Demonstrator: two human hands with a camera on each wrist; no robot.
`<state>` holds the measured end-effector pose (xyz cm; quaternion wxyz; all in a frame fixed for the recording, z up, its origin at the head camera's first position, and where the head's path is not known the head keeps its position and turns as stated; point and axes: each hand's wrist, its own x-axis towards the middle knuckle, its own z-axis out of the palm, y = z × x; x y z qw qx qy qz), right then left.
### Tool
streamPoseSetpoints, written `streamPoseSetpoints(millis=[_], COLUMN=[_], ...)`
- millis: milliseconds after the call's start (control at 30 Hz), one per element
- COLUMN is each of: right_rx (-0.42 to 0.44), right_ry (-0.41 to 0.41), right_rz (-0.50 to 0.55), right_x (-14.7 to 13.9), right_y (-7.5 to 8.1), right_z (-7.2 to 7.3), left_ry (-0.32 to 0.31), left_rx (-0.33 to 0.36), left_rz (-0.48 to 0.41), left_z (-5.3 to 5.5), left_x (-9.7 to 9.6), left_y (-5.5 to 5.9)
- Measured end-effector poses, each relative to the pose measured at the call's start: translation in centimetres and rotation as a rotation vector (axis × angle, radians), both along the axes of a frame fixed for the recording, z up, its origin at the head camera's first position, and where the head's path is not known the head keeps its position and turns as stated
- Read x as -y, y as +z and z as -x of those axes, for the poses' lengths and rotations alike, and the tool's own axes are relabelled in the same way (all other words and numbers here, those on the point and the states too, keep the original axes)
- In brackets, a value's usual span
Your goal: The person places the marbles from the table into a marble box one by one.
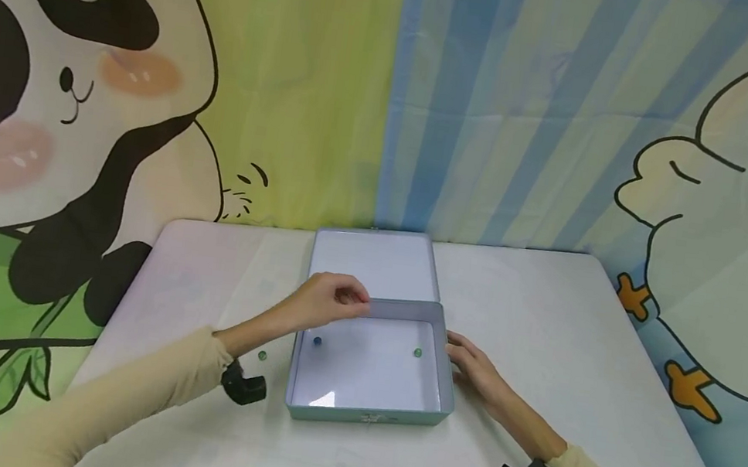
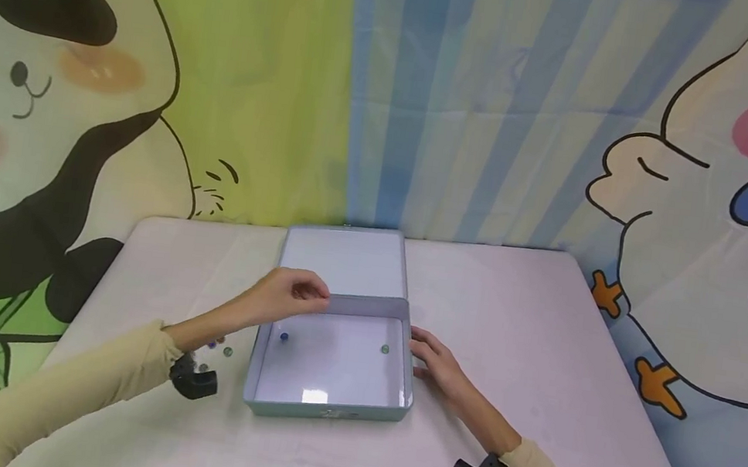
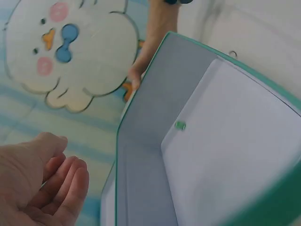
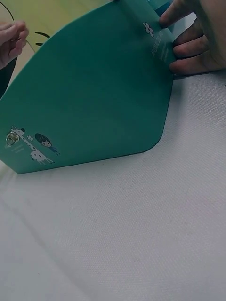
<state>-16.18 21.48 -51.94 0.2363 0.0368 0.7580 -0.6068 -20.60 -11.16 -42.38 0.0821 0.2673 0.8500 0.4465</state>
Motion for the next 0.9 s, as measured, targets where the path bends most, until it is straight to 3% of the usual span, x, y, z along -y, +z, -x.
streamPoseSetpoints(millis=[167, 367, 500, 600, 700, 900], right_rx=[-0.001, -0.003, -0.007, -0.004, -0.005, 0.002], right_ry=[0.014, -0.006, -0.005, -0.009, -0.009, 0.0], right_rz=[-0.003, 0.012, 0.018, 0.012, 0.004, 0.02], right_x=[0.0, 0.1, 0.2, 0.1, -0.1, -0.1], right_y=[0.1, -0.2, -0.3, -0.1, 0.3, 0.4], right_z=[0.0, 0.1, 0.1, -0.1, -0.2, -0.2], left_ry=[0.173, 0.406, 0.563, 0.647, 0.674, 0.65], left_rx=[0.013, -0.039, -0.007, 0.075, 0.123, 0.14], left_rz=[0.02, 0.133, 0.191, 0.203, 0.193, 0.164], left_z=[-2.4, -5.9, -8.4, -9.7, -10.2, -10.3], left_x=[6.7, 14.1, 17.8, 19.6, 20.3, 19.9], left_y=[-0.9, -4.1, -5.8, -6.7, -7.7, -8.6])
